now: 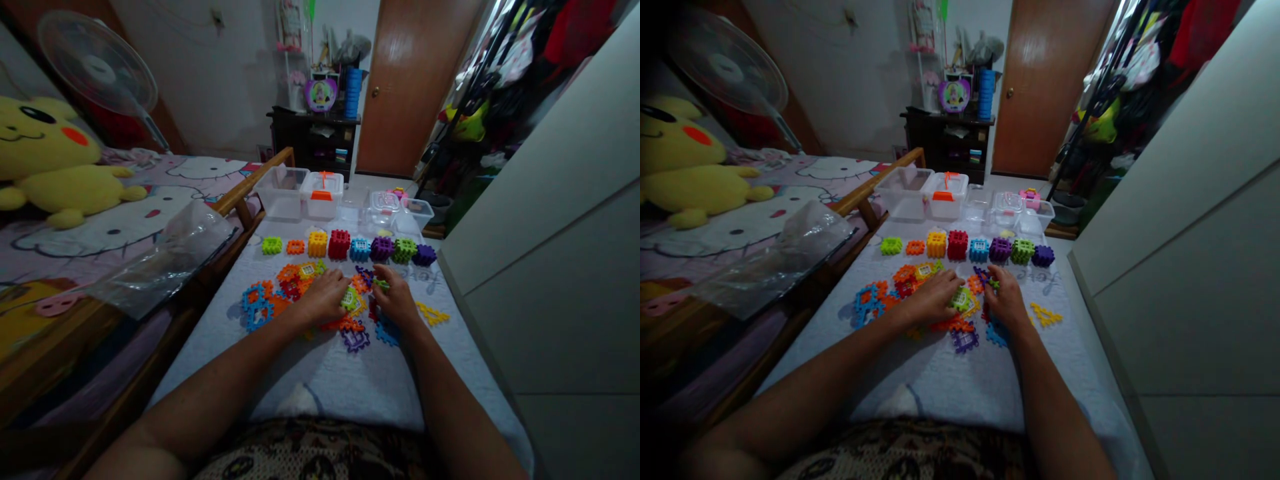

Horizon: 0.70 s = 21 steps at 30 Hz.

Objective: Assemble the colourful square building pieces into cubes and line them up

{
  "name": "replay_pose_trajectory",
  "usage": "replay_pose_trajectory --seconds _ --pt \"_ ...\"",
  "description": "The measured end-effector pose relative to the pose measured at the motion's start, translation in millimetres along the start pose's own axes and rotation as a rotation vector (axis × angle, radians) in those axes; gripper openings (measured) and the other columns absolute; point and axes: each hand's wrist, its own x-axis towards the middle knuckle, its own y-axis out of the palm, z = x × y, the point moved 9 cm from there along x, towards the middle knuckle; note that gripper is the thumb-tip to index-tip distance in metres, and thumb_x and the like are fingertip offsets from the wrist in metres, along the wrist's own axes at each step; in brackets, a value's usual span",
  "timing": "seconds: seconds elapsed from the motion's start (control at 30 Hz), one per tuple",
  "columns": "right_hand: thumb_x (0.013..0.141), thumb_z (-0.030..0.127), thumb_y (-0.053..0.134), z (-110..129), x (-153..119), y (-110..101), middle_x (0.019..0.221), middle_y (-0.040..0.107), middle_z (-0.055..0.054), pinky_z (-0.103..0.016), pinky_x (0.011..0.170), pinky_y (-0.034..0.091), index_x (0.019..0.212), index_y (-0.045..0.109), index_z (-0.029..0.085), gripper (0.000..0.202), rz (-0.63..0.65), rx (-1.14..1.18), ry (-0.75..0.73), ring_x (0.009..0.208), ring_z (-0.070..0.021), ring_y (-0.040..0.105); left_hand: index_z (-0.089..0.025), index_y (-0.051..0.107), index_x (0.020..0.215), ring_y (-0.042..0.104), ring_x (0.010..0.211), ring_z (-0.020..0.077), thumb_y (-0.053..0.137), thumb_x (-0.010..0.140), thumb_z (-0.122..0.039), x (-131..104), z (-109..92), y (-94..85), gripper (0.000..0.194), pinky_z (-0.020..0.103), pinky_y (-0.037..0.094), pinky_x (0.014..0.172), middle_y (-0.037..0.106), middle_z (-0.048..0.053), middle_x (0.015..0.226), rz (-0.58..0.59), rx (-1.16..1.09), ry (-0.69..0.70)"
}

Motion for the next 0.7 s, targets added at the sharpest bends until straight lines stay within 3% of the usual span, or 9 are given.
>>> replay_pose_trajectory --seconds 0.13,0.43,0.7 --pt "0.081 0.021 0.053 -1.1 -0.4 -1.0 0.107 0.068 -0.012 -0.045 0.091 0.052 0.122 0.059 0.017 0.042 -0.004 -0.015 0.01 0.097 -0.0246 0.064 -0.018 0.062 0.105 0.055 0.109 0.0311 0.068 0.077 -0.034 1.6 2.0 -0.4 0.032 0.043 0.046 0.096 0.059 0.013 0.113 -0.001 0.035 -0.021" --pt "0.08 0.019 0.053 -1.8 -0.5 0.3 0.106 0.068 -0.011 -0.042 0.087 0.054 0.122 0.06 0.018 0.042 0.015 -0.001 0.017 0.091 -0.0223 0.065 -0.019 0.063 0.102 0.057 0.107 0.0326 0.073 0.073 -0.038 1.1 6.1 -6.9 0.036 0.045 0.048 0.092 0.061 0.013 0.112 -0.037 0.062 -0.092" --pt "0.08 0.019 0.052 -2.2 -1.0 0.4 0.108 0.068 -0.013 -0.044 0.089 0.053 0.123 0.059 0.015 0.043 0.012 0.004 0.028 0.094 -0.0238 0.065 -0.017 0.065 0.1 0.058 0.103 0.0323 0.071 0.069 -0.039 10.6 2.9 -5.5 0.038 0.044 0.049 0.09 0.063 0.014 0.107 -0.011 0.127 -0.022"
